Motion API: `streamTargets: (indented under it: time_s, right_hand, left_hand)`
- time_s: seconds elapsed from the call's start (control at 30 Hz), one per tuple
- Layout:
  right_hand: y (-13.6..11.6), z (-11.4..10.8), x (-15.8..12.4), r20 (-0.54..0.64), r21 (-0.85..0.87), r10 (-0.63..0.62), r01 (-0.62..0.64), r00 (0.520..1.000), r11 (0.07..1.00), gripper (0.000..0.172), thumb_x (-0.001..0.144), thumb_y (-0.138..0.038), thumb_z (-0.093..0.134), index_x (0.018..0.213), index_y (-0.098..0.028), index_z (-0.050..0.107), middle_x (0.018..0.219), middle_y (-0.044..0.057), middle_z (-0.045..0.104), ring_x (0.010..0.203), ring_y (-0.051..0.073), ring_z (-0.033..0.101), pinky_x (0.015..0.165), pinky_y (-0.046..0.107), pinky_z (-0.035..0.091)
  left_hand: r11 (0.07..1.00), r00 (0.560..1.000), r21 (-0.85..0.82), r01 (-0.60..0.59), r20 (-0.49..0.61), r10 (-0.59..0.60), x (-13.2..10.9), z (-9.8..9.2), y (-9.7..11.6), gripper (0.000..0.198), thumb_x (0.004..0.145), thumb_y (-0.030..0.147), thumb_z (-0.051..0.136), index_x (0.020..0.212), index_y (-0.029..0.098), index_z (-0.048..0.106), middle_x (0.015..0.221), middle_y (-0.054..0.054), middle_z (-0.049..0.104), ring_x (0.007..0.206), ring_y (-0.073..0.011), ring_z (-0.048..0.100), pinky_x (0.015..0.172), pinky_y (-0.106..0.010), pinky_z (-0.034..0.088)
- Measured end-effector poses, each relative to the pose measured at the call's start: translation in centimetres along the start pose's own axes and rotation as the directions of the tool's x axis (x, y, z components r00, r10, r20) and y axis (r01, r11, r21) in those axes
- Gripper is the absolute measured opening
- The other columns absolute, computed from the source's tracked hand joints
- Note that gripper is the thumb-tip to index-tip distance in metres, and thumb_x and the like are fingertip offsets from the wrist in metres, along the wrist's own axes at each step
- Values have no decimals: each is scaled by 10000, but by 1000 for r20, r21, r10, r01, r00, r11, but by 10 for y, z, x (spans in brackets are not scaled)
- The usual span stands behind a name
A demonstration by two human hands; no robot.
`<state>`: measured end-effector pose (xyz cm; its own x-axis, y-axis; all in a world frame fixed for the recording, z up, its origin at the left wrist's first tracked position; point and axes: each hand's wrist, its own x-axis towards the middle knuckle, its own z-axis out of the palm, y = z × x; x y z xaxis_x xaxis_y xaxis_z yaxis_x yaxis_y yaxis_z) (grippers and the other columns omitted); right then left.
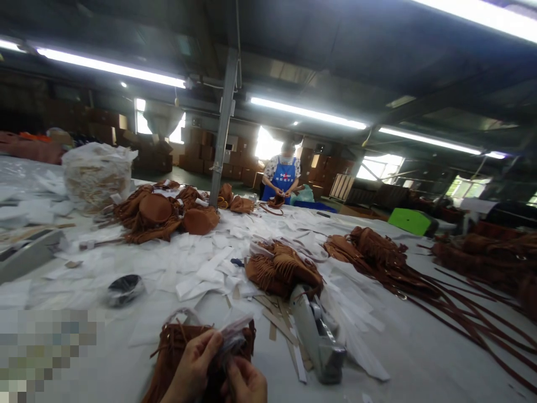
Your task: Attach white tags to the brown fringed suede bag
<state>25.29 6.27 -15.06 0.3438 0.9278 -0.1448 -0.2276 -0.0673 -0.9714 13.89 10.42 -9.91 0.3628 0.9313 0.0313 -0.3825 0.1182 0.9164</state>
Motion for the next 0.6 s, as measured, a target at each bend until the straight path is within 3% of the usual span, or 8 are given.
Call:
streamTargets:
  time_s: [0.1,0.23,0.33,0.47,0.6]
  right_hand:
    - [5,10,6,98,225,133,-152,986,962,718,415,-781,790,728,-147,664,467,-23,546,307,45,359,299,147,238]
    - [6,16,0,247,354,203,-283,947,891,642,432,-730,829,684,-167,650,437,-48,508,314,59,408,315,146,281]
    - [-5,16,-8,232,357,135,-214,963,909,598,476,-666,862,730,-162,666,473,-33,562,337,54,450,345,131,296]
    - [-17,14,-10,215,193,67,-110,974,975,617,502,-675,849,660,-115,642,453,-3,563,311,14,370,329,112,242]
    - [-24,9,-14,60,31,33,-35,998,999,678,495,-702,831,777,-115,640,490,13,598,340,59,443,318,124,269]
  left_hand:
    - [1000,988,-4,7,156,-7,-11,0,0,441,835,601,583,800,168,508,558,17,526,441,-102,491,412,-175,331]
    - [993,991,-107,57,125,-43,-18,-4,5,509,802,613,622,1052,223,411,613,16,591,408,-136,541,355,-170,348]
    - [981,983,-152,122,155,-99,-17,-10,10,600,755,607,677,1112,193,429,612,9,591,421,-142,555,360,-176,385]
    - [972,953,-99,212,243,-183,-13,-19,13,559,736,633,676,967,137,561,620,-14,580,460,-127,553,372,-164,402]
    - [980,955,14,197,222,-195,-11,-26,16,545,745,646,660,892,124,605,645,-35,599,474,-104,516,377,-156,408]
